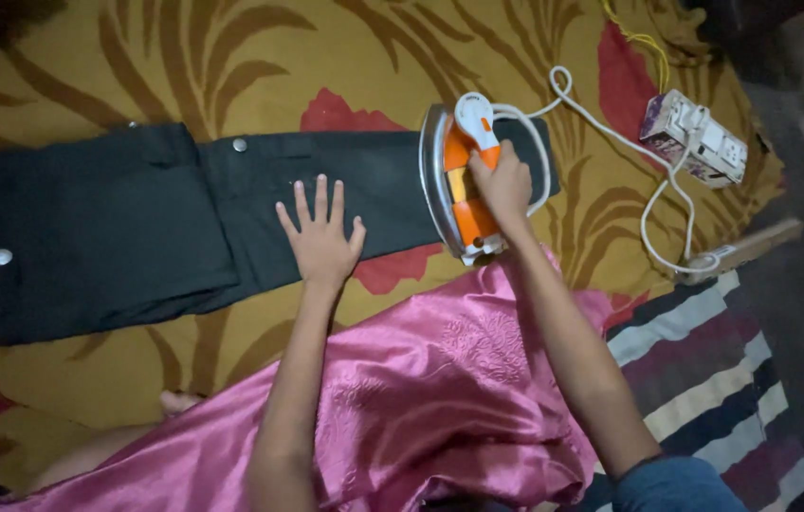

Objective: Ironing a pair of dark trousers on a patterned surface using an electric iron.

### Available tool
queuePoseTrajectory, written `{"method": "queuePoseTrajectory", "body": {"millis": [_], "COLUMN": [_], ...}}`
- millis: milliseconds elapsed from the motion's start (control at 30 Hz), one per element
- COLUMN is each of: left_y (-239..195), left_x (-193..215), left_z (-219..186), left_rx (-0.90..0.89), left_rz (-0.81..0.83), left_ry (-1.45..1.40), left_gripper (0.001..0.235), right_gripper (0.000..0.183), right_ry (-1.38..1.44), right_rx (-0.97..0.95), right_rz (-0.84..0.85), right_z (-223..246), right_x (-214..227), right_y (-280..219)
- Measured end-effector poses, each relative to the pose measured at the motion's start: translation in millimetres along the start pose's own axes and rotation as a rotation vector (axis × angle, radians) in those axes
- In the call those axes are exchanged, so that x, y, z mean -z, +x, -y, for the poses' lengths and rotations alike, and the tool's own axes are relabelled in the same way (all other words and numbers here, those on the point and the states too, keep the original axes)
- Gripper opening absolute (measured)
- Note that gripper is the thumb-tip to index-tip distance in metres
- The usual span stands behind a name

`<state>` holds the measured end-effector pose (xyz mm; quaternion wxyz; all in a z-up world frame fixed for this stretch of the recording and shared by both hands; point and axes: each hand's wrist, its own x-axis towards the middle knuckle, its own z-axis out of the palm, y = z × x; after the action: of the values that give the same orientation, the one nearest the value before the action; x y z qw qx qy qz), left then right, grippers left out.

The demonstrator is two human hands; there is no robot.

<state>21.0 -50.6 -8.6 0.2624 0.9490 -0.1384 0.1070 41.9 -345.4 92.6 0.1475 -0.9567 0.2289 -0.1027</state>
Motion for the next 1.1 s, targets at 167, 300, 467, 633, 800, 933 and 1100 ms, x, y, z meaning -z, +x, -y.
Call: {"method": "queuePoseTrajectory", "body": {"millis": [167,300,467,633,800,933,1100], "left_y": [-1,-4,-9,-14,-12,-10,-5], "left_x": [-3,-5,-13,-14,-9,-6,-3], "left_z": [-2,-15,-43,-44,-47,-44,-45], "left_rx": [0.000,-0.006,-0.152,-0.258,-0.239,-0.242,-0.280], "left_rz": [-0.002,0.035,0.107,0.184,0.198,0.199,0.196], "left_ry": [0.003,0.039,-0.065,-0.064,-0.076,-0.079,-0.066], "left_gripper": [0.067,0.066,0.067,0.068,0.068,0.067,0.068], "right_gripper": [0.049,0.049,0.047,0.046,0.046,0.050,0.048], "right_ry": [-0.015,-0.022,0.016,0.060,0.041,0.012,0.036], "right_rx": [-0.042,-0.051,-0.070,-0.062,-0.051,-0.061,0.033], "right_rz": [0.010,0.013,0.003,-0.044,-0.049,-0.044,-0.080], "right_z": [-3,-3,7,7,5,0,-22], "right_x": [10,12,15,6,-6,-17,-23], "right_y": [-29,-40,-20,18,62,85,96]}}
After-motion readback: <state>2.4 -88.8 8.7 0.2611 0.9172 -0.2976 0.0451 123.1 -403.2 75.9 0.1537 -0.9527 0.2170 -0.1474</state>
